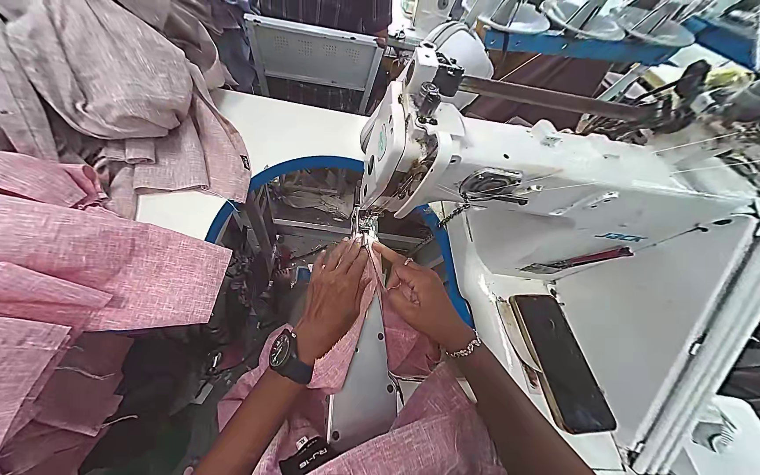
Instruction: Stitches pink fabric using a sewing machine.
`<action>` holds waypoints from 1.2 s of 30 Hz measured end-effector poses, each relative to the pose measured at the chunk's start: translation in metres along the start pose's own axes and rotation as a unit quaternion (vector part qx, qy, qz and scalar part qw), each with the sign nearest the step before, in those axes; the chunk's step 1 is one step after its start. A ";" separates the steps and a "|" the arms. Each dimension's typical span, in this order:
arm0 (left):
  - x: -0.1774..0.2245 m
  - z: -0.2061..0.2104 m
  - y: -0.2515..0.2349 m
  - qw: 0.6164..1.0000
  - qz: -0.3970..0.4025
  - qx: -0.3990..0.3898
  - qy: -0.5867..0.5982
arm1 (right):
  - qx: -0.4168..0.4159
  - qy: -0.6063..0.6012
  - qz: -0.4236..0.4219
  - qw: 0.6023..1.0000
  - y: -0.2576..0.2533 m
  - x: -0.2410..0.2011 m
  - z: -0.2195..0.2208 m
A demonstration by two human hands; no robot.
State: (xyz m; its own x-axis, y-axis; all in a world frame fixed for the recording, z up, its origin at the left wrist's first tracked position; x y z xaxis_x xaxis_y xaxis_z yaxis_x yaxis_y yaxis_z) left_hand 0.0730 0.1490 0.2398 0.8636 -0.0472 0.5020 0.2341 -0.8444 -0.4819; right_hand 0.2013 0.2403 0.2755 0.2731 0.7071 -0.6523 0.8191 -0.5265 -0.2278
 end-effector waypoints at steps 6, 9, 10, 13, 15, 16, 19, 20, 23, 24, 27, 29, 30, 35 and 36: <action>0.000 0.000 -0.016 0.999 0.012 0.019 -0.031 | -0.011 0.137 -0.037 0.990 0.002 -0.012 -0.002; 0.005 0.000 -0.008 0.999 0.001 0.045 0.004 | 0.001 0.073 -0.015 0.997 -0.002 -0.012 0.005; 0.005 -0.001 -0.005 0.998 -0.006 0.050 0.041 | -0.004 0.023 0.012 1.000 -0.005 -0.010 0.009; 0.001 -0.001 0.001 0.990 -0.034 0.070 0.121 | -0.004 -0.098 0.075 0.992 -0.017 -0.006 0.022; 0.001 0.000 -0.001 0.986 -0.028 0.092 0.139 | 0.035 -0.061 0.062 0.996 -0.020 -0.008 0.028; 0.002 0.001 -0.003 0.986 -0.021 0.096 0.136 | 0.069 -0.017 0.049 0.996 -0.018 -0.011 0.029; 0.005 0.002 -0.004 0.988 -0.013 0.098 0.119 | 0.139 -0.023 0.062 0.988 -0.007 -0.016 0.030; 0.005 0.004 -0.005 0.988 -0.019 0.102 0.118 | 0.134 -0.067 0.083 0.985 -0.007 -0.013 0.028; 0.004 0.006 -0.009 0.986 -0.037 0.101 0.131 | 0.108 -0.152 0.123 0.975 -0.013 -0.007 0.026; 0.003 0.006 -0.009 0.986 -0.037 0.101 0.131 | 0.107 -0.156 0.118 0.975 -0.014 -0.007 0.027; 0.001 0.005 -0.009 0.986 -0.027 0.114 0.117 | 0.124 -0.094 0.081 0.985 -0.011 -0.011 0.030; 0.000 0.006 -0.009 0.987 -0.019 0.111 0.116 | 0.140 -0.025 0.065 0.988 -0.008 -0.015 0.031; -0.001 0.005 -0.012 0.987 -0.017 0.109 0.114 | 0.144 0.014 0.055 0.988 -0.010 -0.017 0.031; -0.009 0.007 -0.025 0.990 -0.004 0.094 0.108 | 0.211 0.169 0.022 0.962 -0.017 -0.035 0.037; -0.010 0.008 -0.028 0.989 -0.006 0.099 0.111 | 0.221 0.201 0.017 0.954 -0.018 -0.037 0.037</action>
State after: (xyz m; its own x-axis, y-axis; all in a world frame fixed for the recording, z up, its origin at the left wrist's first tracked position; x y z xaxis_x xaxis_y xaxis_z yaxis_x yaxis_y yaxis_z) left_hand 0.0616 0.1774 0.2423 0.7457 -0.1719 0.6437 0.3462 -0.7255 -0.5948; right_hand 0.1578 0.2060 0.2773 0.5397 0.7639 -0.3538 0.5383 -0.6363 -0.5526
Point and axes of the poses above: each hand's wrist, its own y-axis away from the middle knuckle, its own z-axis out of the palm, x = y × z, the point moved 4 cm from there along -y, towards the middle knuckle, and after that the axes turned 3 degrees about z, right-handed, at the moved point
